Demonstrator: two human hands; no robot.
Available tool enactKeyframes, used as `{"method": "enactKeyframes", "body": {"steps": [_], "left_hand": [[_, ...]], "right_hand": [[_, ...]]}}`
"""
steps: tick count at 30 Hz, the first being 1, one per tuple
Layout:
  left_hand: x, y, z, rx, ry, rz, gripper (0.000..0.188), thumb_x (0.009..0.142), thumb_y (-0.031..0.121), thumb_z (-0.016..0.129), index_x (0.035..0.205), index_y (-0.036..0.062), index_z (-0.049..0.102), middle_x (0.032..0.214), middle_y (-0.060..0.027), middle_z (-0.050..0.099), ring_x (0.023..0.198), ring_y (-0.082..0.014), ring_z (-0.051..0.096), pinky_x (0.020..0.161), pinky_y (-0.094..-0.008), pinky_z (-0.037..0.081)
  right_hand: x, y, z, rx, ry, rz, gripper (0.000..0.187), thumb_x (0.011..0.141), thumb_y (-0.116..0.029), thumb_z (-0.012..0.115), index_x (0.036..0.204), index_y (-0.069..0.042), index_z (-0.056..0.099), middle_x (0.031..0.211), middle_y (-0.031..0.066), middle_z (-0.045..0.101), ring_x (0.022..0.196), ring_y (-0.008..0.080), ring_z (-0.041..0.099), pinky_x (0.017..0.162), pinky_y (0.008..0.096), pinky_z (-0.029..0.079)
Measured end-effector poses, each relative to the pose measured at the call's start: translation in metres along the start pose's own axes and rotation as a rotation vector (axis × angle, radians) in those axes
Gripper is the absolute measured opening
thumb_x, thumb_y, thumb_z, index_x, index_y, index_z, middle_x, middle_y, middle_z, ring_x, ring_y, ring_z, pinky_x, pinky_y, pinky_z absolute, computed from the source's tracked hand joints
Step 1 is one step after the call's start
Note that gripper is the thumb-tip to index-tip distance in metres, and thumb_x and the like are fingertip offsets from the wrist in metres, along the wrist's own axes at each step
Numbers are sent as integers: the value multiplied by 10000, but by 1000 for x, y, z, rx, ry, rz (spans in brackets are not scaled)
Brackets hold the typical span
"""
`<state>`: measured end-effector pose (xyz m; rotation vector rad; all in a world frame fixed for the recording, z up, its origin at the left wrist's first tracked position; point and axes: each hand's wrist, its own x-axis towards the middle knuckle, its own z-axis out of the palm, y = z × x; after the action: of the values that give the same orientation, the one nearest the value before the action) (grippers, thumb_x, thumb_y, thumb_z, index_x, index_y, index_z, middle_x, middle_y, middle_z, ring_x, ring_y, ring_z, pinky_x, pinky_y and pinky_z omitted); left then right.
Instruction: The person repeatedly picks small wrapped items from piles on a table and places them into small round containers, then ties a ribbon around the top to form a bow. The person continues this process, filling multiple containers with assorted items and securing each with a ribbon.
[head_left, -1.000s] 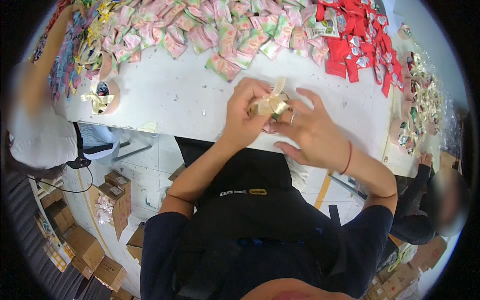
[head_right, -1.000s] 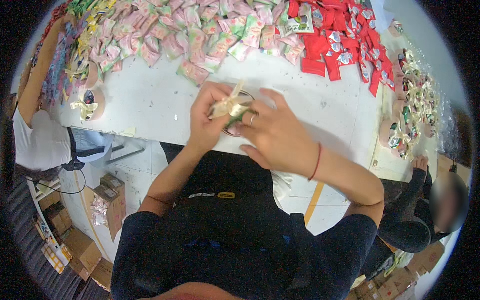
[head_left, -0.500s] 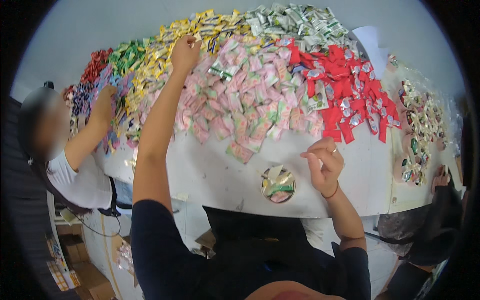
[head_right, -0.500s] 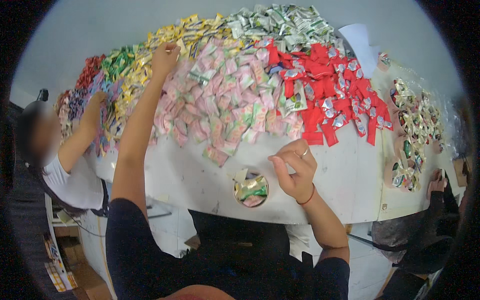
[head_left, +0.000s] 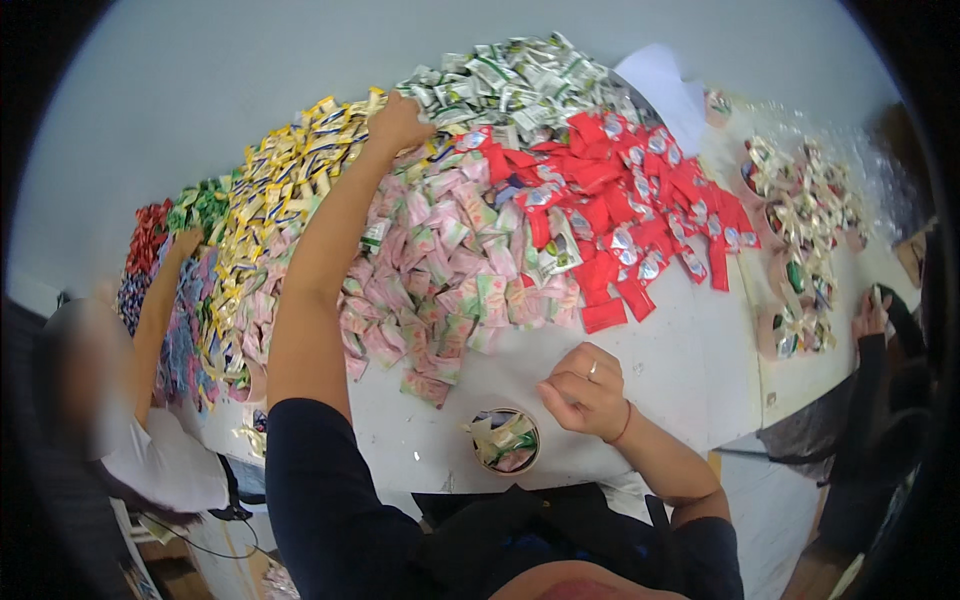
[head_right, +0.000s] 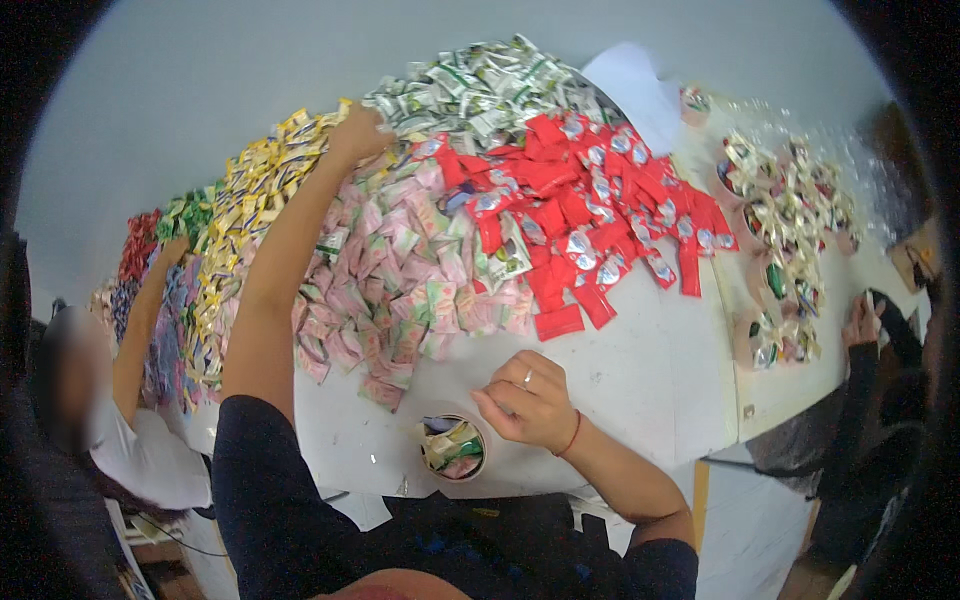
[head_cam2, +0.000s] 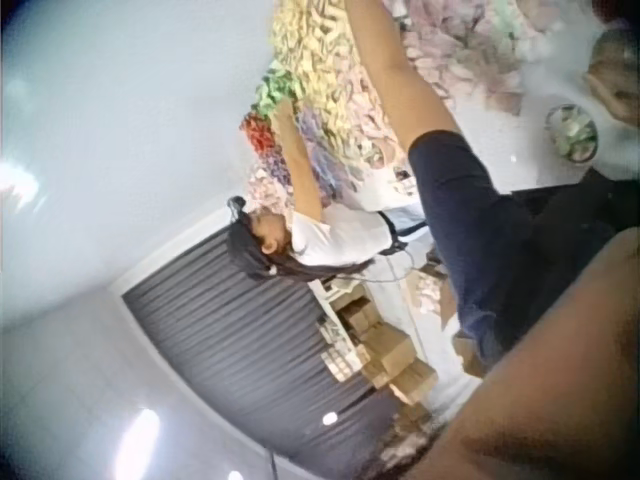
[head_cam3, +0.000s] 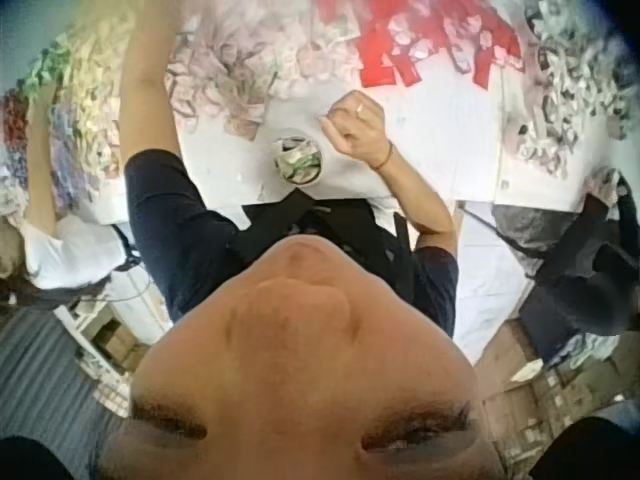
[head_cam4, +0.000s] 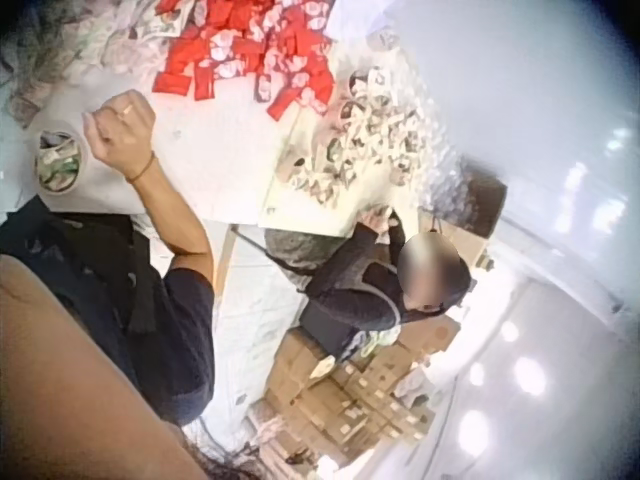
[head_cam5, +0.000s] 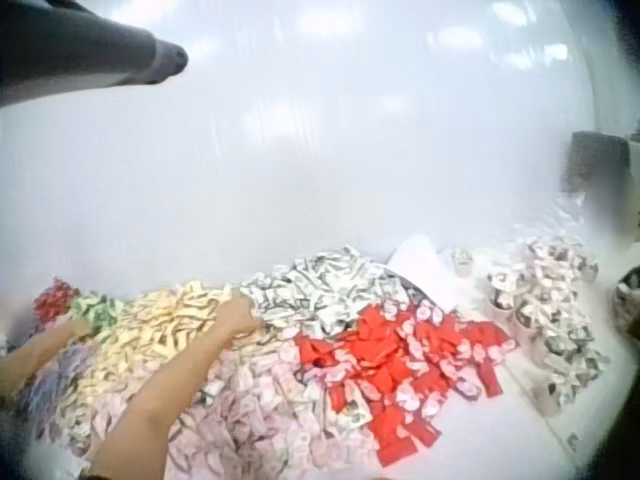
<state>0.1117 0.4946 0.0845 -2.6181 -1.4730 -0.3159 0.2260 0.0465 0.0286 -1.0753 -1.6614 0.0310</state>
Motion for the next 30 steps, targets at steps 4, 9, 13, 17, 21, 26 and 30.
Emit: {"method": "enactKeyframes", "body": {"steps": [4,9,13,17,21,26,30], "left_hand": [[7,2,0,162,-89,19,458,728,325,675,1094,53,636,1076,-190,665,1004,-370,653,837,-472,538],[2,-3,-49,-199,88,119,428,751,174,692,1119,59,508,971,-192,680,929,-371,665,767,-431,520],[-74,90,-39,-509,-12,440,458,698,170,811,1053,59,544,950,-156,674,900,-334,665,768,-402,506],[-127,144,-29,-463,-63,416,484,690,311,839,1032,34,637,951,-167,688,884,-333,665,766,-397,508],[-142,149,-55,-452,-136,301,561,722,396,806,1110,18,660,970,-184,698,896,-331,668,776,-392,511],[-247,187,-98,-753,-136,448,531,735,288,801,1150,16,609,1025,-182,672,904,-281,665,759,-371,506],[-306,199,-117,-1013,36,521,569,713,76,737,1211,53,464,987,-116,588,903,-241,626,749,-342,502]], "right_hand": [[3,-2,-1,49,7,-10,225,686,-58,775,639,-84,557,693,29,521,578,208,504,492,321,398],[-2,-5,-1,71,63,-16,227,702,-76,771,640,-84,553,696,30,509,586,209,503,490,327,399],[-3,-5,-3,73,86,-28,213,677,-25,768,649,-71,562,707,29,549,582,204,524,494,314,406],[-2,0,-1,74,157,-3,190,710,-13,757,668,-61,578,710,57,558,596,228,542,516,325,427],[4,1,-9,159,244,258,288,791,-78,736,1057,-32,636,988,115,609,885,216,610,693,314,500],[37,-20,-3,794,639,368,523,905,-157,649,1364,-22,439,1352,123,465,1236,192,469,1038,322,375],[41,-52,1,1256,624,639,357,1008,-152,497,1338,-21,458,1279,95,519,1172,169,510,980,323,432]]}}
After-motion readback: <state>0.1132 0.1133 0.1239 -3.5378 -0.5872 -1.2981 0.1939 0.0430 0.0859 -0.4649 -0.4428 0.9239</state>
